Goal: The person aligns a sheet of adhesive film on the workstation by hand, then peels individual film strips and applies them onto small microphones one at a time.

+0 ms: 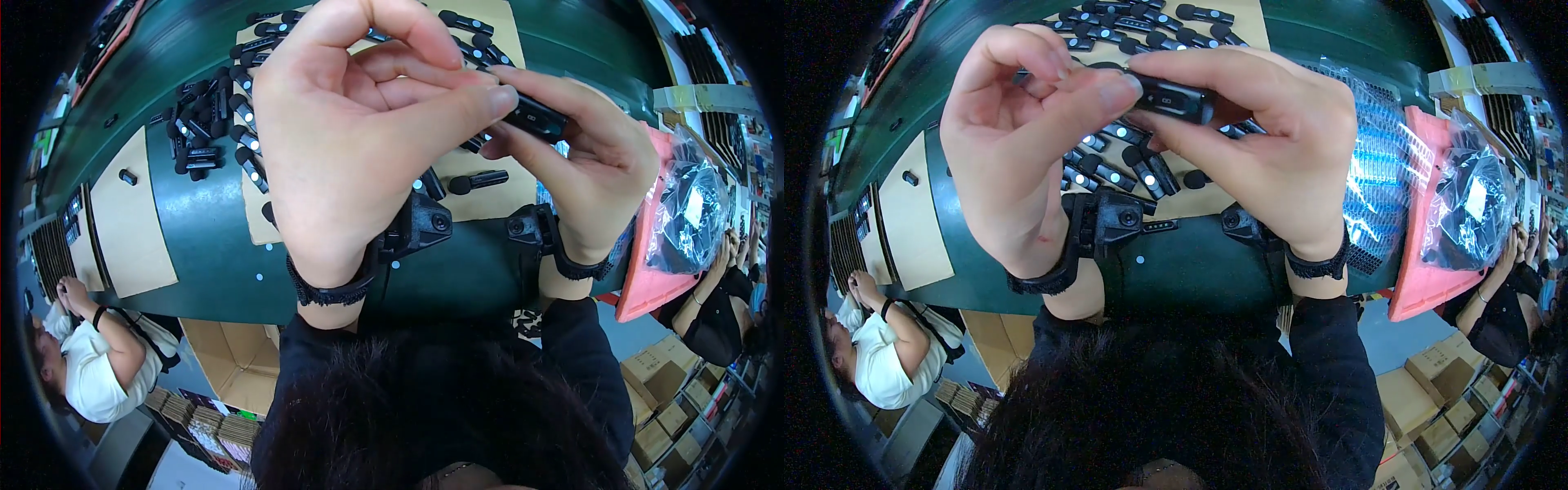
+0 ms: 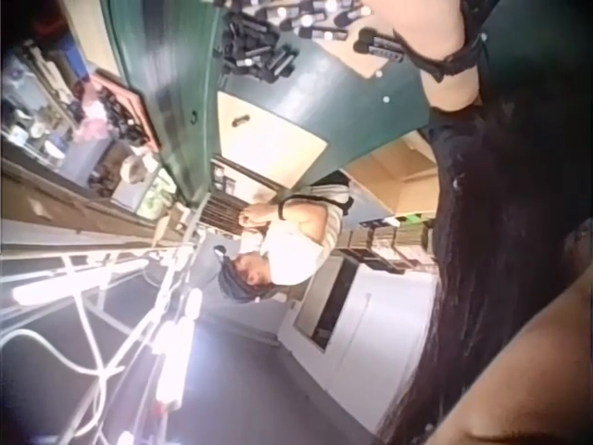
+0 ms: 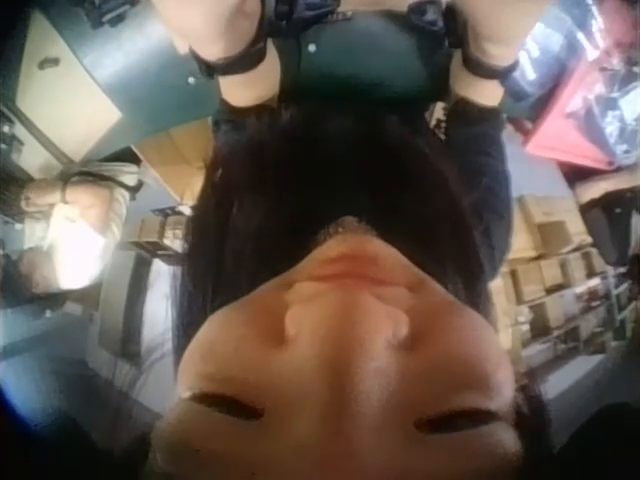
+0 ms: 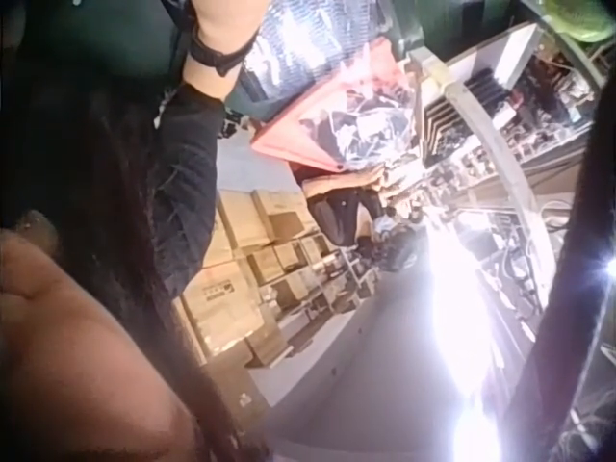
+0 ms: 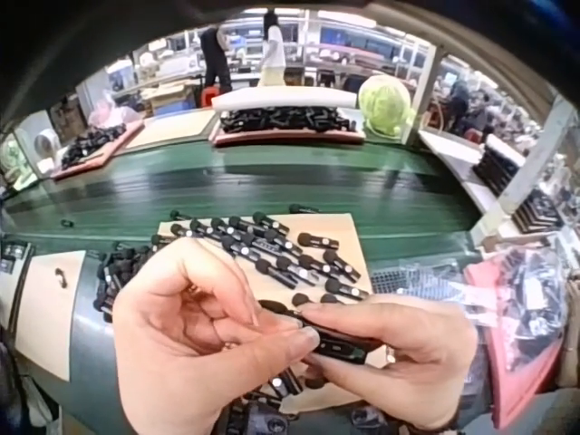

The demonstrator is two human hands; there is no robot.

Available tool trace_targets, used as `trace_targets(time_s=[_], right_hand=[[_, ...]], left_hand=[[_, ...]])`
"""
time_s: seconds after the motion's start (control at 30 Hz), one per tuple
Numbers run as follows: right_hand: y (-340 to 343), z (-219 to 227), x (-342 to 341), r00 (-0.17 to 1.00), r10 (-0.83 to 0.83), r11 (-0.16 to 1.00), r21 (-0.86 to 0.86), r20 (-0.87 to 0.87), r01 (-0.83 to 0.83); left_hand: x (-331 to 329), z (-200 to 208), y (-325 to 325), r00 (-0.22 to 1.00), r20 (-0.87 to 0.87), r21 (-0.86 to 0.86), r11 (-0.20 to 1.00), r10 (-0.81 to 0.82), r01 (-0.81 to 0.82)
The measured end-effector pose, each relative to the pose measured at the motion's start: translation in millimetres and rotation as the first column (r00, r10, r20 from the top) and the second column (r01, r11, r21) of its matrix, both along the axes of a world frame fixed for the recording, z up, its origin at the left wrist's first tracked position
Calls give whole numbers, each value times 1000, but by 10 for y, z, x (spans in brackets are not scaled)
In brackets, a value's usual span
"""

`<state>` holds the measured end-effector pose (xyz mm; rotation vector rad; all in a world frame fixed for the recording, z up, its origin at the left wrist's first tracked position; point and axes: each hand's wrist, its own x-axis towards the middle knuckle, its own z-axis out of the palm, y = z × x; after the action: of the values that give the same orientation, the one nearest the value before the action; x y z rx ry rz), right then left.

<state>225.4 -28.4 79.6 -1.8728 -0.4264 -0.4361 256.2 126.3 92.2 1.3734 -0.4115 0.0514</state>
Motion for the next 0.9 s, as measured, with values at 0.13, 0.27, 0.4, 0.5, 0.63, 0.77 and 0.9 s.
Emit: trace_targets(time_s=[0.13, 0.27, 0.4, 0.5, 0.63, 0.77, 0.9], right_hand=[[-16, -3, 6, 999, -14, 1000, -6, 35, 14], [-38, -3, 8, 1000, -11, 999, -42, 16, 11], [-48, -11, 4, 998, -50, 995, -81, 38, 53], [-62, -3, 11, 989, -127, 955, -261, 71, 141], [-60, -58, 71, 982, -136, 892, -416, 133, 180], [-37, -90, 108, 978, -129, 893, -409, 166, 187], [-102, -50, 76, 996, -92, 987, -130, 2, 91]], left_hand=[[2, -50, -21, 997, 77, 57, 998, -1, -4], [0, -76, -52, 992, 126, 148, 988, 26, -45], [20, -137, -97, 976, 207, 299, 945, 68, -130], [63, -202, -143, 952, 286, 420, 880, 107, -225], [119, -290, -183, 919, 372, 505, 803, 128, -316], [160, -239, -113, 941, 320, 584, 760, 107, -286], [258, -208, -12, 974, -31, 450, 867, -224, 214]])
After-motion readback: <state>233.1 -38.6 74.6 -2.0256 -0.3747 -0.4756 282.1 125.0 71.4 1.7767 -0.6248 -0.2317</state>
